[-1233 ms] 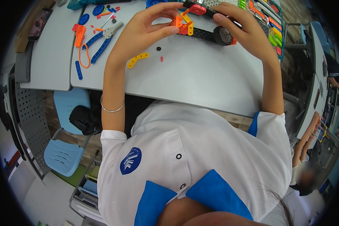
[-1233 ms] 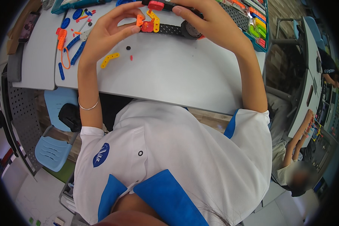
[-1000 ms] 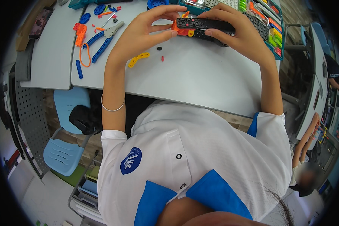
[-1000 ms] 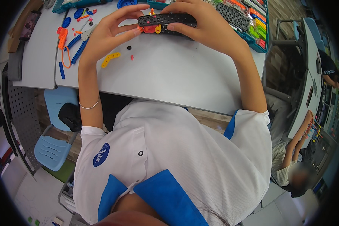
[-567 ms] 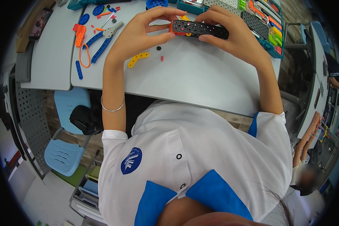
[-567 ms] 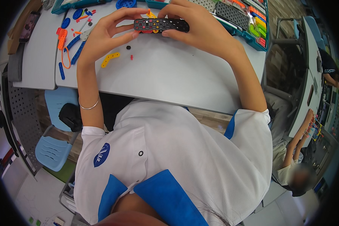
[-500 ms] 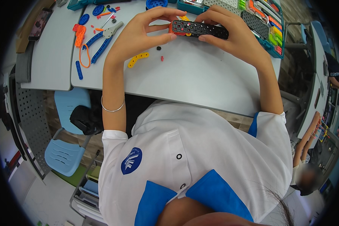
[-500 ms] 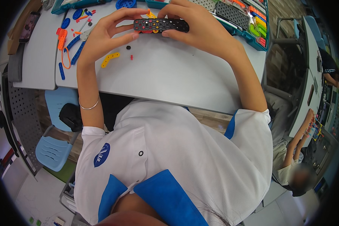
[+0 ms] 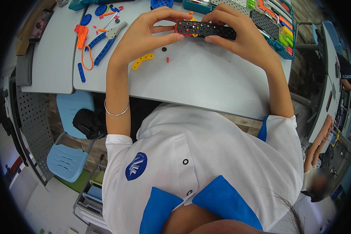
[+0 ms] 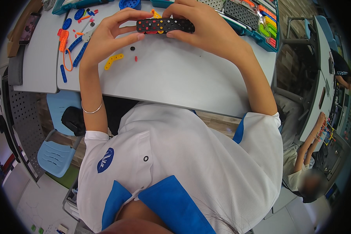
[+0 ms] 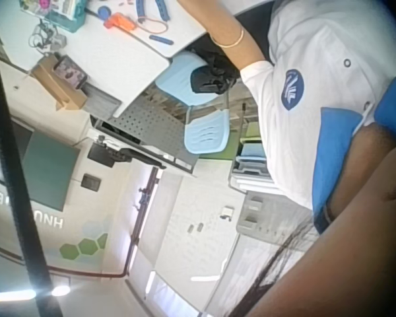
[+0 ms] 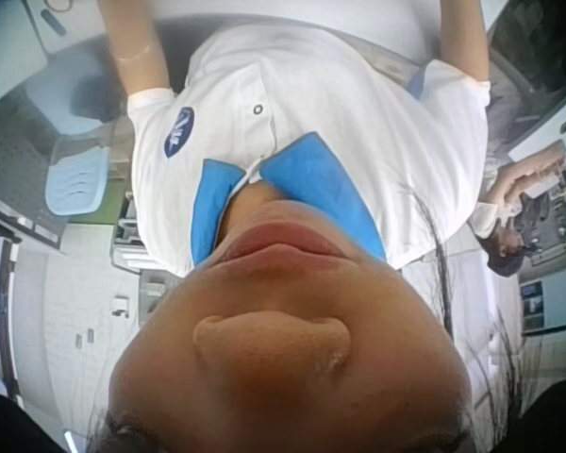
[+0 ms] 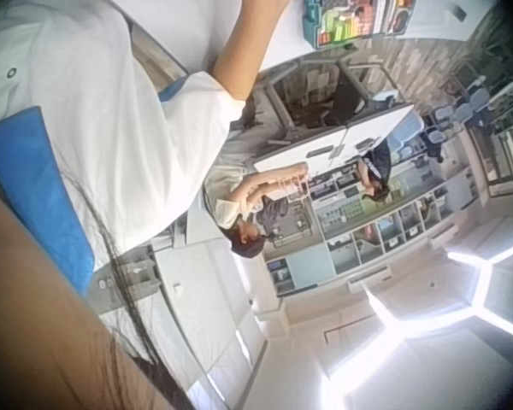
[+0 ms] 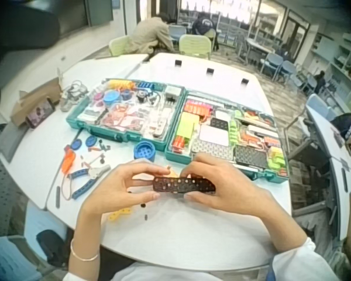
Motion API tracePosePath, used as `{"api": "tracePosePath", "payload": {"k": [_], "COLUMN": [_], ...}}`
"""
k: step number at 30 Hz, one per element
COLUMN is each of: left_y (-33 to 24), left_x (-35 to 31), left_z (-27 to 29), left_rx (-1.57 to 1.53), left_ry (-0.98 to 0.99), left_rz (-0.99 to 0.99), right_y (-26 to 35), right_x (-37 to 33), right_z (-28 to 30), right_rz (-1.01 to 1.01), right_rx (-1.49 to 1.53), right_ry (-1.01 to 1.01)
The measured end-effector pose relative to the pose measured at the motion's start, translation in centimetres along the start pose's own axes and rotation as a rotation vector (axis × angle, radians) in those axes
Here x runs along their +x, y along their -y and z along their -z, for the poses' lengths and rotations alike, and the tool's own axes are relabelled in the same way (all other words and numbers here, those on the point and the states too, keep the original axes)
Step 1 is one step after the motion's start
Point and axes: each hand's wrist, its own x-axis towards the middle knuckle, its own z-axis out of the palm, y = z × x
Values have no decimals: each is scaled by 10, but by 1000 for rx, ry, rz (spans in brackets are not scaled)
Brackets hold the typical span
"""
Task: The person assembles a small wheeled vehicle from a construction toy kit. They connect a red gear to a black beam, attach orange and yellow supports, and then affix two blue wheels to the ends of the beam.
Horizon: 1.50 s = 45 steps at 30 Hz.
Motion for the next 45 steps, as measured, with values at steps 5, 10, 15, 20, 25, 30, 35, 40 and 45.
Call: {"api": "tracePosePath", "payload": {"k": [5,10,15,20,25,30,35,40,45], "left_y": [1,3,2,3,-28,-55,-45,-34,-25], "left_x": [-1,0,0,1,-11,-44,-64,-79,-89], "left_z": [0,-1,-2,-6,-6,-41,-57,-68,-72], "left_rx": [11,35,68,123,173,-463,-483,-485,-596], "left_ry": [-15,-30,-45,-84,-327,-453,-585,-690,-710], "left_rz": [2,15,15,-5,-111,108,-33,-83,-112], "right_y": [1,-7,-9,-8,-4,21,39,42,45], "right_x": [0,-2,-1,-1,-3,-10,-13,-14,-16], "right_z": [1,-1,0,-6,-19,-37,-51,-71,-88], "right_rz": [-3,45,85,131,108,29,27,0,-39], "right_rx": [-6,7,-8,-47,311,564,590,713,915], "right_ry": [-2,-55,-89,-137,-191,-104,-52,-49,-57]}}
